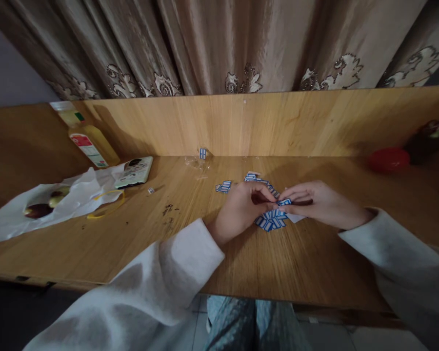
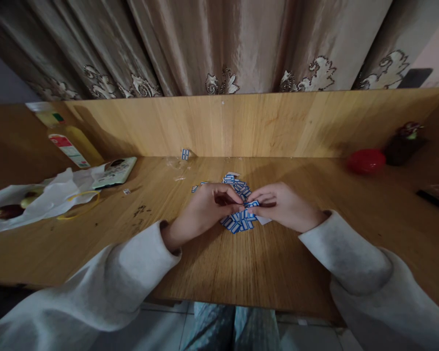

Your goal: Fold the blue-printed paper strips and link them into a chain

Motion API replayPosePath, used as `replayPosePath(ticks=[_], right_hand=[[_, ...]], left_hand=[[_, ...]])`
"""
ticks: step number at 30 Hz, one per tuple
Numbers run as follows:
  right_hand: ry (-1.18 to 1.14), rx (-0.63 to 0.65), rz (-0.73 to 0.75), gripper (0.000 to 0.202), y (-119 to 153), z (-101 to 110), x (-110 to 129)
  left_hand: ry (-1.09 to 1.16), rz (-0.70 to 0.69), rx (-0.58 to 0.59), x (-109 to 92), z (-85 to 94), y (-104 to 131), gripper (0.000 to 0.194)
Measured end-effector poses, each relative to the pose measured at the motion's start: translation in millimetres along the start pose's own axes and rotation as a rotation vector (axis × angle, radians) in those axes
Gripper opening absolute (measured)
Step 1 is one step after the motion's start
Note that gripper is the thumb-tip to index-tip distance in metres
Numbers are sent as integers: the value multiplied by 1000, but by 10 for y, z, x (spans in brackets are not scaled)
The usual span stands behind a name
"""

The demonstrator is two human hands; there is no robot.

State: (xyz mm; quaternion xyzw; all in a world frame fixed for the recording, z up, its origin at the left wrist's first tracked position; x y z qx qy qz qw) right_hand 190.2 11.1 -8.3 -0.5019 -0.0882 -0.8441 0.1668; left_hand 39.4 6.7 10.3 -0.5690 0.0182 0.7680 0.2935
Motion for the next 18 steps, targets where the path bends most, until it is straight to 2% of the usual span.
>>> replayPosePath(ticks=[7,11,14,16,18], right_hand=[[-32,-6,-17,24,5,-7,-30],[-37,-57,-9,26,5,6,-45],[-43,-39,5,25,3,-7,-45],[-43,-24,13,23,4,-15,-37],[-47,-19,15,23,6,-17,-24]], left_hand=[[-57,19,-55,-1,70,-7,9],[27,-12,-88,32,93,-22,11],[74,17,-56,57,57,-18,11],[45,32,-41,49,39,-12,21],[3,27,-34,26,31,-9,19]])
Point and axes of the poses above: each hand's wrist, its own y-axis away from the middle knuckle, its own z-axis out of the back of the hand, x = y × z, the point moved 5 cm from there along -y, towards the middle knuckle, and after that the axes turned 2 degrees about y, right-handed, at the moved point
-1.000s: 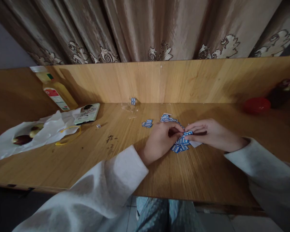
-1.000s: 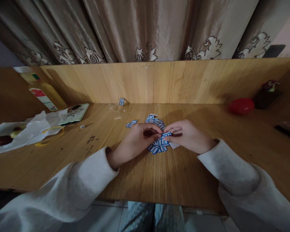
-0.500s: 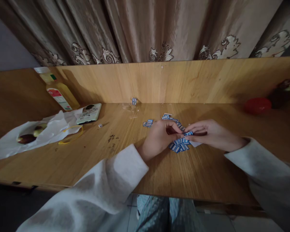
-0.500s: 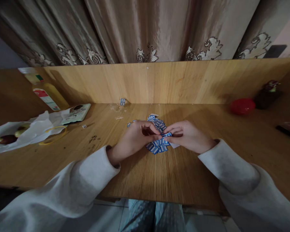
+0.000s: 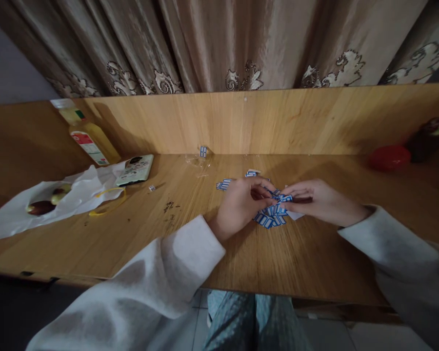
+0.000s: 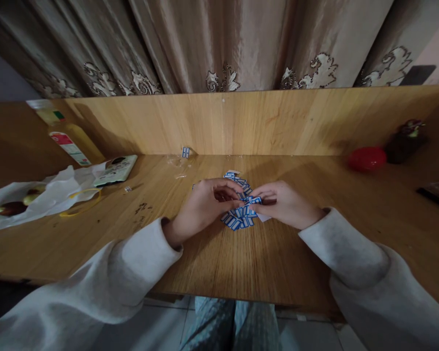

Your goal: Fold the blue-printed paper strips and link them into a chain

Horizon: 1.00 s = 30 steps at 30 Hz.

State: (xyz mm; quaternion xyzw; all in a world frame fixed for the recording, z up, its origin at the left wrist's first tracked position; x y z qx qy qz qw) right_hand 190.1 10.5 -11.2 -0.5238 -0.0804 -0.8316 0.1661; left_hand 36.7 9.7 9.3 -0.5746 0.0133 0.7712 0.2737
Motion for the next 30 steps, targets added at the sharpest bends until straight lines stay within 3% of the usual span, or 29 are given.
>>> replayPosePath(ticks=[3,8,11,14,17,20,23,25,28,30], right_hand=[[-25,19,0,23,3,-12,23],[-58,39,-11,26,0,-42,24],[-67,31,-9,31,-5,-47,10],[-75,58,-9,31,-9,-49,-2],[-68,65,1,32,-7,-28,10],[-74,14,-20,29,4,12,36],[-81,-14,-39,26,16,21,71],[-88,-5,-27,25,16,12,90],[-74,21,2,25,13,4,99],[-43,40,12,24,21,6,93]], left_hand=[[38,-21,5,-19,-4,-5,7],[237,62,60,69,-50,-13,12],[219,88,82,77,-62,-18,13],[123,10,-23,-15,23,-32,10],[173,-19,-164,-90,126,-22,7],[220,19,-120,-70,83,-4,8],[46,-10,-26,-25,-25,14,7],[-118,-71,-23,-21,-63,26,2],[-297,-161,-26,-67,-86,48,24],[-390,-195,-6,-105,-97,68,25]])
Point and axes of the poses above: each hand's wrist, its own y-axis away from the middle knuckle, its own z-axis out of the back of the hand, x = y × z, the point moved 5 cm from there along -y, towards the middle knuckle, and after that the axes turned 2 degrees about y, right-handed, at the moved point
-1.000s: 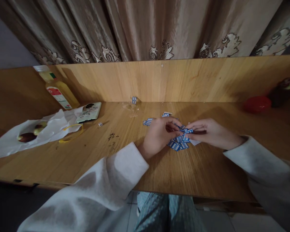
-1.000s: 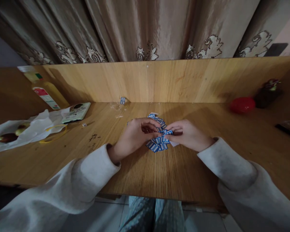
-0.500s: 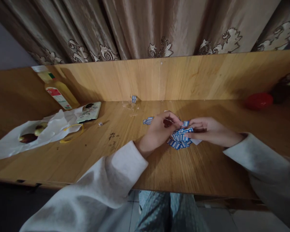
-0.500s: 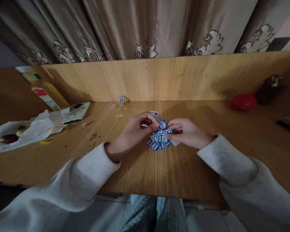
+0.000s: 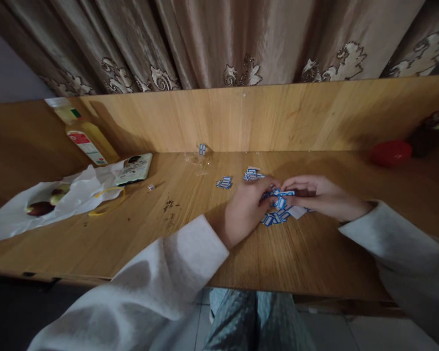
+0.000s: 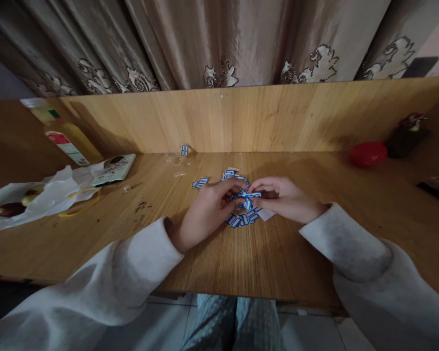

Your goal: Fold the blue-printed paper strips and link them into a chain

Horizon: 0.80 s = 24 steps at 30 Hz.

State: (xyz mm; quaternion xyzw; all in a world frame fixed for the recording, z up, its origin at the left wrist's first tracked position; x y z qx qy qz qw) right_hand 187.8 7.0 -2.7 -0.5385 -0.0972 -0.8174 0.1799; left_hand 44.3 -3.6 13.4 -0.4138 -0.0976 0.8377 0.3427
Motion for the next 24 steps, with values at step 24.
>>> replayPosePath(ticks=[24], right_hand=[[-46,-62,42,19,72,33,12]], left_hand=[[466,190,-60,130,-36,-15,10]])
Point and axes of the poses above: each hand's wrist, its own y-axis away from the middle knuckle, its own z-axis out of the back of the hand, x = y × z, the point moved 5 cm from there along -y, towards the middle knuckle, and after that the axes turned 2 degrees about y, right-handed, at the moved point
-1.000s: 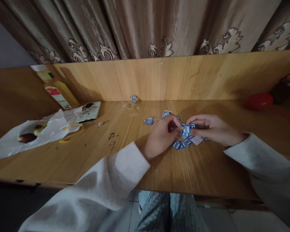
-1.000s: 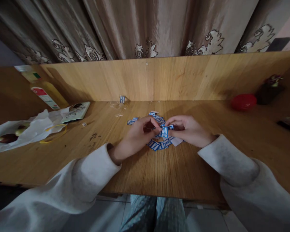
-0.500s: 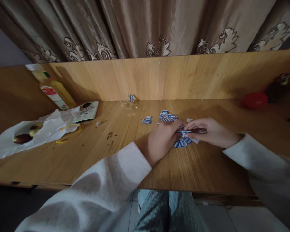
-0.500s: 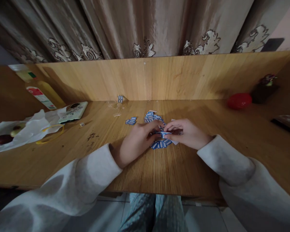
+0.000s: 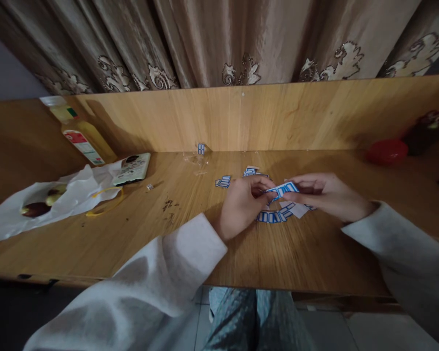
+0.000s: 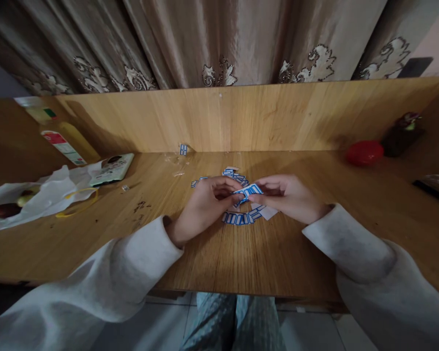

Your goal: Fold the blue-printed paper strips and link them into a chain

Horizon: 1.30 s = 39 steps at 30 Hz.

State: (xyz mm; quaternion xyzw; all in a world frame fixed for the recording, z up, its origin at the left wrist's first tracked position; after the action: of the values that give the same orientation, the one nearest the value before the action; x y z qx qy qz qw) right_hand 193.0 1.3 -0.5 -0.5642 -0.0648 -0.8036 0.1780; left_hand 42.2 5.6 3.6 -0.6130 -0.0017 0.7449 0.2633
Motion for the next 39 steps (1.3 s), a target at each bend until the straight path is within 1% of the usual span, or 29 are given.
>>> replayPosePath(ticks=[2,6,10,12,14,17,18,21,23,28,30,33,34,35,39], right_hand=[[-14,-13,-22,18,3,7,-7],[-22,-84,-79,22,1,24,-82],[-29,-186,-141,30,11,50,-156],[-70,-205,-153,34,16,55,-166],[-122,-185,-136,35,15,50,-150],[-146,-100,-92,30,13,30,-112],[-141,-97,-85,28,15,36,-105],[-104,-150,-85,26,25,75,-97],[-86,-151,-91,26,30,78,-86],[-135,-155,-112,23,47,84,-54],[-141,-159,-117,25,54,98,-52],[-128,-147,-118,26,58,109,-59],[-123,-142,-117,25,57,108,-62],[-117,-143,-115,24,56,108,-64],[-68,-205,-103,23,52,115,-69]], left_hand=[[82,48,10,17,-2,-6,5],[114,93,22,31,-14,10,4],[108,151,108,67,-83,36,9],[138,159,127,65,-107,44,10],[218,193,140,69,-129,52,10],[314,228,158,70,-151,61,10],[319,223,161,64,-153,62,10],[283,184,162,34,-150,61,10],[267,172,161,14,-153,59,9],[292,171,116,-16,-134,44,8],[304,176,34,-4,-84,30,10],[323,203,-137,43,6,22,11],[326,210,-155,58,10,22,11],[329,215,-143,70,-6,21,11],[337,228,17,95,-143,29,11]])
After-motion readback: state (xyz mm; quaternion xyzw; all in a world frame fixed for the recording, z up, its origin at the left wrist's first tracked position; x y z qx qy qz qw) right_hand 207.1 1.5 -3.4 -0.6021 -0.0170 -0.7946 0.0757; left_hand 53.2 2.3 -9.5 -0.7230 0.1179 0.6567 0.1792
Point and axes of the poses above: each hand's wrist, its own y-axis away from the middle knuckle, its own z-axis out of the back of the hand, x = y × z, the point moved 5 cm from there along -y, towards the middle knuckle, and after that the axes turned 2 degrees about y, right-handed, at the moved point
